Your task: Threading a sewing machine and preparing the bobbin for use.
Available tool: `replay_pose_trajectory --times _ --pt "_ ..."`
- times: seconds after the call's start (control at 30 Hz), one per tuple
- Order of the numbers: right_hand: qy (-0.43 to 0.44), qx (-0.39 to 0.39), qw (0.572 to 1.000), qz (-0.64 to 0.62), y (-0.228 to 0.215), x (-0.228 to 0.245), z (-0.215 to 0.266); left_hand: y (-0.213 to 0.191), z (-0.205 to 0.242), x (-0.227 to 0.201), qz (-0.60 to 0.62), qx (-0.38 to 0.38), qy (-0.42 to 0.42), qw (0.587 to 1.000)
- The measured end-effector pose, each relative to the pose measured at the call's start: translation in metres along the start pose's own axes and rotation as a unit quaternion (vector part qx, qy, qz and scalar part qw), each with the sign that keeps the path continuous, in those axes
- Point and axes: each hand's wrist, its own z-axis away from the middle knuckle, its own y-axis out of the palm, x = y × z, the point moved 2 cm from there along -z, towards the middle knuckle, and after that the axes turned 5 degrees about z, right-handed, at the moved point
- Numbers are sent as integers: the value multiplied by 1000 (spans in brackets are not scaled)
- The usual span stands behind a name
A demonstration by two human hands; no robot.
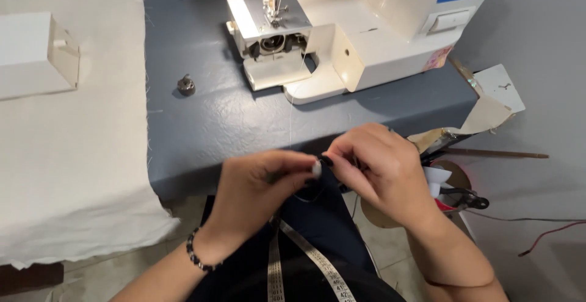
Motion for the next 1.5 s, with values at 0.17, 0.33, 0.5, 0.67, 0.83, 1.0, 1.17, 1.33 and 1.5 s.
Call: replay_pose_trajectory --times 0.17,0.33,0.5,0.67,0.83,1.0,1.17,1.33,1.5 --pt "-54 27 998 -17 12 3 19 -4 -3 1 96 -32 -27 994" --pt "24 68 989 -130 9 -28 1 6 0 3 176 50 -107 977" --pt "-69 72 992 -80 -8 -2 3 0 -6 -1 18 13 -27 999" --pt "-71 190 962 -184 -1 -10 1 -2 -3 0 205 -5 -98 974" --pt "-7 143 978 -153 -14 -23 -16 6 1 -6 113 62 -114 985" --pt "-107 133 978 -120 -10 3 4 -2 -3 -2 66 -12 -78 995" --pt "-35 122 983 -136 -16 -13 -13 3 3 -4 209 47 -121 969" --pt "-136 131 982 -7 -16 15 3 -6 -1 -6 21 -10 -69 997" --pt "-126 135 981 -58 -15 1 -7 -8 6 -14 137 17 -75 987"
